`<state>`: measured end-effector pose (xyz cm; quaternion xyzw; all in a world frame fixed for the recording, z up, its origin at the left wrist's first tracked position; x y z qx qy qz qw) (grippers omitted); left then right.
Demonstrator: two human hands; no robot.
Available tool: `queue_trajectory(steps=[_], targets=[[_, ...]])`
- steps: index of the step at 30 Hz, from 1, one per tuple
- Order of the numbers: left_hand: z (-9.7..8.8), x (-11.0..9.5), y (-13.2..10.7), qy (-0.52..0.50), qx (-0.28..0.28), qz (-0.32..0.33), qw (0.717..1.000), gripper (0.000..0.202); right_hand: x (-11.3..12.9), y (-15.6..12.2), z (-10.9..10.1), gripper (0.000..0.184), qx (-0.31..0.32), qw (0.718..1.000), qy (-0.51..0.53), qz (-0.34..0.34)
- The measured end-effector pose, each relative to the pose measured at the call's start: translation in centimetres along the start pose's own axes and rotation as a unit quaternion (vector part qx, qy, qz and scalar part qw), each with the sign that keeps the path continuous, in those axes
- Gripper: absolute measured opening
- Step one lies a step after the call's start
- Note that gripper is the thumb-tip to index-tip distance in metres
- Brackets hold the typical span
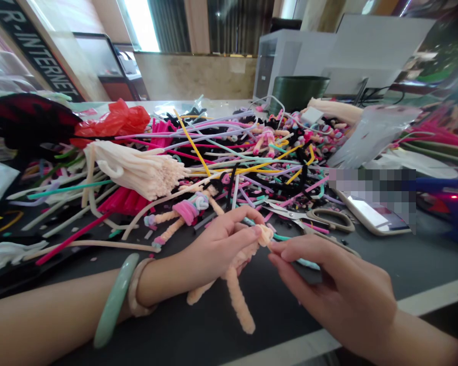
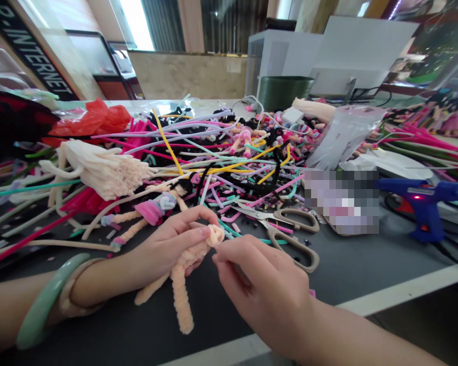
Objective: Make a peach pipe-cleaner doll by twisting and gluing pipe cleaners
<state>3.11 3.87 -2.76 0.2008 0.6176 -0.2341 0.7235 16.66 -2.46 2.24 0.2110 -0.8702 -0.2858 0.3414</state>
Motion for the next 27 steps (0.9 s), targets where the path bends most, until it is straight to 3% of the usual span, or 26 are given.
queue_trajectory(steps=[12,16,22,27], targets=[[0.3,0.0,-0.1,-0.062,0.01,0.009,0.998,0.007,-0.9,0.3,0.2,0.019,0.05,0.994,0.078,0.056],[0.3,-0.1,-0.2,-0.071,0.008,0.001,0.997,0.006,-1.3,0.2,0.5,0.016,0.086,0.986,0.074,0.121],[0.5,-0.2,-0.3,-0.102,0.031,0.004,0.994,0.008,-1.9,0.2,1.1,0.015,0.126,0.958,0.157,0.206],[0.9,-0.4,-0.3,-0.122,0.056,0.012,0.991,0.012,-1.7,0.6,1.0,0.014,0.115,0.968,0.132,0.181]])
Point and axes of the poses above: each hand's wrist, its own y-axis towards the middle knuckle, its own z-axis out of the palm, x = y × z, the point moved 5 cm from there along y, towards the middle knuckle, and after that the axes turned 8 degrees about z, right-handed, at the moved point
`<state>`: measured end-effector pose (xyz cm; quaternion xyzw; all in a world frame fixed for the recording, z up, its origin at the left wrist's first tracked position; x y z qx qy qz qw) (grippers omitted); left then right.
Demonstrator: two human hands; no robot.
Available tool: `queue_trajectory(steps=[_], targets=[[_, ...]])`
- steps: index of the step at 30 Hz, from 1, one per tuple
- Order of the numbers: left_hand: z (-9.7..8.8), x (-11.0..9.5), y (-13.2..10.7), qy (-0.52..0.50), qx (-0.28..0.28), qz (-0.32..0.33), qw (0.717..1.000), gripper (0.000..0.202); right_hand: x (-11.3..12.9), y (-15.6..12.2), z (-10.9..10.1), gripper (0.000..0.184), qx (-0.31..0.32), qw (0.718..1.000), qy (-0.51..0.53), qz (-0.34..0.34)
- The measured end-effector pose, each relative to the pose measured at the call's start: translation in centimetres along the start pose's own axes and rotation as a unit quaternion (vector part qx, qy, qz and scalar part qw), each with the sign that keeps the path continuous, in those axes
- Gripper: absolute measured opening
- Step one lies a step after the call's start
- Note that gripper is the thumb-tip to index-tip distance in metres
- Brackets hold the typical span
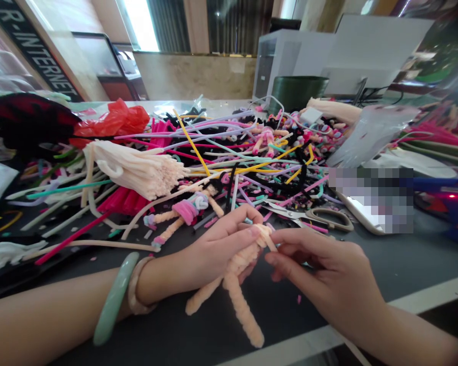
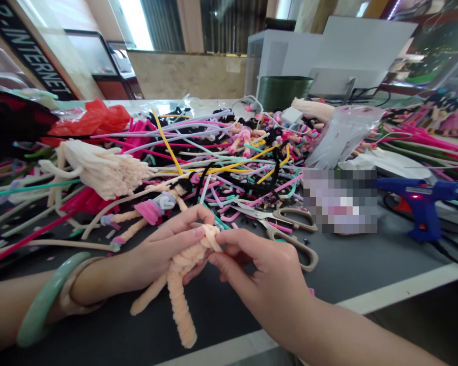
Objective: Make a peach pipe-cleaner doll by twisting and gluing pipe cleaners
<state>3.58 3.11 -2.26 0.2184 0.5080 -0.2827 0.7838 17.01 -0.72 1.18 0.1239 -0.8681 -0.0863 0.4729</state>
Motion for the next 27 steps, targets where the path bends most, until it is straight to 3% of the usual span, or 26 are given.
queue_trajectory(steps=[10,15,22,27], targets=[[0.5,0.1,-0.2,-0.009,0.017,-0.024,1.0,0.014,-0.1,0.1,-0.2,0.014,0.005,1.0,0.009,0.0],[0.5,0.2,-0.2,-0.005,0.016,-0.036,0.999,0.018,-0.3,0.3,0.2,0.011,0.051,0.997,0.04,0.042],[0.8,0.1,-0.3,-0.012,0.047,-0.021,0.999,0.019,-1.1,0.0,0.9,0.018,0.125,0.969,0.18,0.112],[0.7,0.0,-0.3,-0.001,0.049,-0.024,0.999,0.021,-1.5,-0.1,1.1,0.017,0.161,0.958,0.194,0.135]])
Point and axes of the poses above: each hand's wrist, its own y-axis towards the middle knuckle, its own z-axis out of the palm, x = y × z, the point moved 5 cm from there along y, towards the middle knuckle, and after that the axes turned 8 degrees about z, right-handed, at the moved point
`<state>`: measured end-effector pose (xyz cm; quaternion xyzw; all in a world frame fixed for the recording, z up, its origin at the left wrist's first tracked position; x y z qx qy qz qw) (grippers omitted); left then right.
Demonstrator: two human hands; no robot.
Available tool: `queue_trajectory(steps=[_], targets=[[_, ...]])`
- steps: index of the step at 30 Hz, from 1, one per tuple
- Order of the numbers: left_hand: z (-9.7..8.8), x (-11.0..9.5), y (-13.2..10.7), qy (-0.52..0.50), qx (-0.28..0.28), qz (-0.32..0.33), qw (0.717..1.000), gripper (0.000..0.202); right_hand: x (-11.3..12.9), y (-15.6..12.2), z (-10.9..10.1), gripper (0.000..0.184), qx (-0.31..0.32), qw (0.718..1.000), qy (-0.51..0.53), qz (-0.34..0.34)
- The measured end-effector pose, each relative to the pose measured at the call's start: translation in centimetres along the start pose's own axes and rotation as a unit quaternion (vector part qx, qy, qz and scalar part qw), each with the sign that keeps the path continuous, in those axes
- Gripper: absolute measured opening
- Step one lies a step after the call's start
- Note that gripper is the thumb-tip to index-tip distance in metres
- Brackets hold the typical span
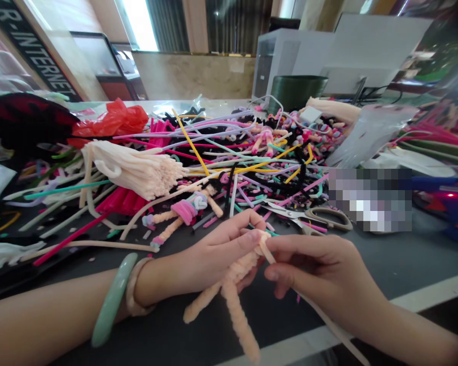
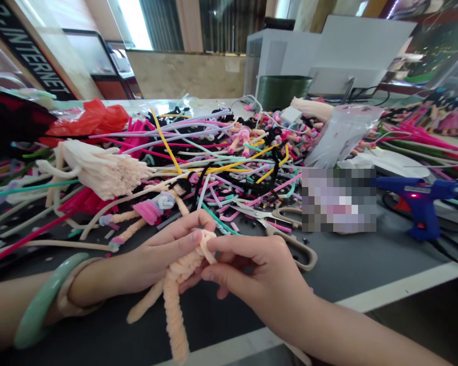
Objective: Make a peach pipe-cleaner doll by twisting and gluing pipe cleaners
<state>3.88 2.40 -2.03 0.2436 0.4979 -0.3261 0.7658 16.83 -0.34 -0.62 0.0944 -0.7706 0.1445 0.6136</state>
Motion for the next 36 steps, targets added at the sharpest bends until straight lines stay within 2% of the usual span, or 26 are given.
queue_trajectory(steps=[2,6,10,15,20,27,36], targets=[[0.0,0.0,0.0,0.004,-0.001,-0.005,1.0,0.023,0.2,0.1,0.0,0.017,0.0,1.0,-0.015,-0.003],[0.1,0.2,-0.1,0.001,0.007,-0.011,1.0,0.024,1.1,0.0,0.0,0.004,-0.027,0.994,-0.097,-0.04],[0.1,0.5,-0.2,-0.016,0.009,-0.028,0.999,0.026,1.9,-0.2,0.0,0.009,-0.062,0.976,-0.184,-0.099],[0.2,0.6,-0.2,-0.022,0.017,-0.043,0.999,0.027,2.1,-0.3,0.0,0.011,-0.072,0.965,-0.223,-0.12],[0.4,0.5,-0.2,-0.023,0.012,-0.042,0.999,0.026,2.4,-0.5,0.0,0.013,-0.086,0.958,-0.234,-0.139],[0.6,0.5,-0.1,-0.053,0.013,-0.027,0.998,0.016,2.5,-0.6,0.0,0.014,-0.099,0.955,-0.233,-0.153],[0.3,0.4,-0.1,-0.074,-0.002,-0.046,0.996,0.011,2.6,-0.7,-0.1,0.012,-0.109,0.953,-0.231,-0.166]])
Point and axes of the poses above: each hand's wrist, its own y-axis towards the middle knuckle, its own z-axis out of the palm, x = y × z, the point moved 5 cm from there along y, towards the middle knuckle, and after that the axes turned 8 degrees about z, right-handed, at the moved point
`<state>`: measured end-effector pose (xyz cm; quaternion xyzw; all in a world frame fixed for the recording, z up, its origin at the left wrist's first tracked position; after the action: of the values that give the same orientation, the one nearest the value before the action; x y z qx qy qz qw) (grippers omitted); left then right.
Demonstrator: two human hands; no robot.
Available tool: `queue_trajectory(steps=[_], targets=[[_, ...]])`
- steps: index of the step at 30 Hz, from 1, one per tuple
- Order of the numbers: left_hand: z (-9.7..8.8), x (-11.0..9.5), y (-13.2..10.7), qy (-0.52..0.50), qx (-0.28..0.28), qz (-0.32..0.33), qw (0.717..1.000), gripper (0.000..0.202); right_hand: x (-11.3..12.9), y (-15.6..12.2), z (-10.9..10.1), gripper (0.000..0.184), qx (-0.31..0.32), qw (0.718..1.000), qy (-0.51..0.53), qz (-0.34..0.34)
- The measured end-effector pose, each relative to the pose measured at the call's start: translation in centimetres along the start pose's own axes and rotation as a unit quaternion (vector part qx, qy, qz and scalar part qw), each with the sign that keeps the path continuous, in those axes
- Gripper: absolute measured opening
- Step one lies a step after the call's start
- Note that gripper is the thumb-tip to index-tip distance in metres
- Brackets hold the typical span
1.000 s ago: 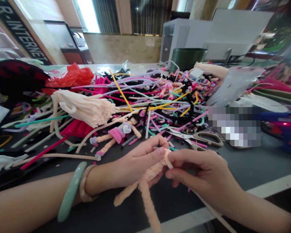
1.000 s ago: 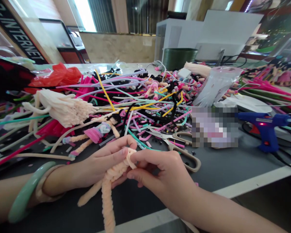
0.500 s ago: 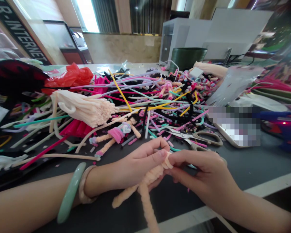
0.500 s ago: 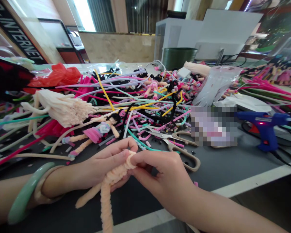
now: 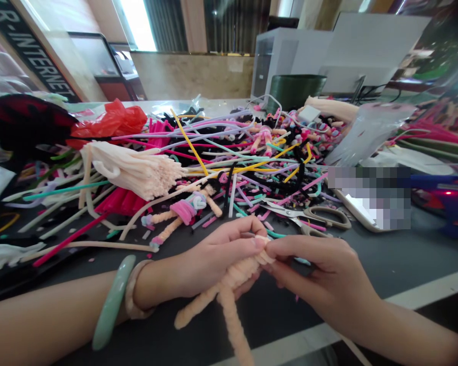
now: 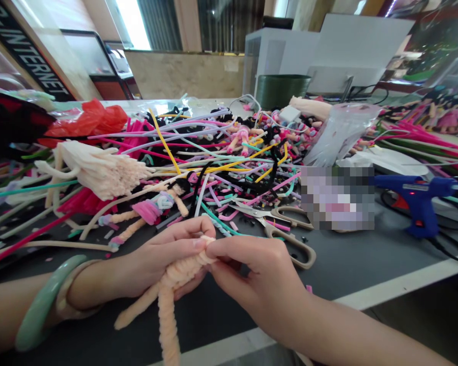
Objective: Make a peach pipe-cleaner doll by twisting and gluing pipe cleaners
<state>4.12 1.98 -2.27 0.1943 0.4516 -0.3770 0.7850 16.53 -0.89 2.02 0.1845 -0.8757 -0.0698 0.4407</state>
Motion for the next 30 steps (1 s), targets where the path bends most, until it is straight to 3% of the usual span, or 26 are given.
queue_trajectory(steps=[11,30], targets=[[-0.09,0.14,0.0,-0.028,0.019,0.002,0.999,0.01,-0.08,0.04,0.0,0.012,0.005,1.0,0.01,0.014],[-0.72,-0.08,0.21,-0.002,-0.031,0.01,0.999,0.014,-0.09,-0.38,-0.26,0.014,-0.034,0.999,0.023,-0.015]])
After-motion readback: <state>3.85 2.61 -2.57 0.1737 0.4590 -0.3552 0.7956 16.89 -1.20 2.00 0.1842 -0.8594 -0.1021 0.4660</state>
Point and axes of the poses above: each hand's wrist, its own y-axis towards the middle knuckle, its own z-axis out of the palm, x = y × z, the point moved 5 cm from there along y, towards the middle knuckle, and after that the axes turned 8 degrees about z, right-handed, at the moved point
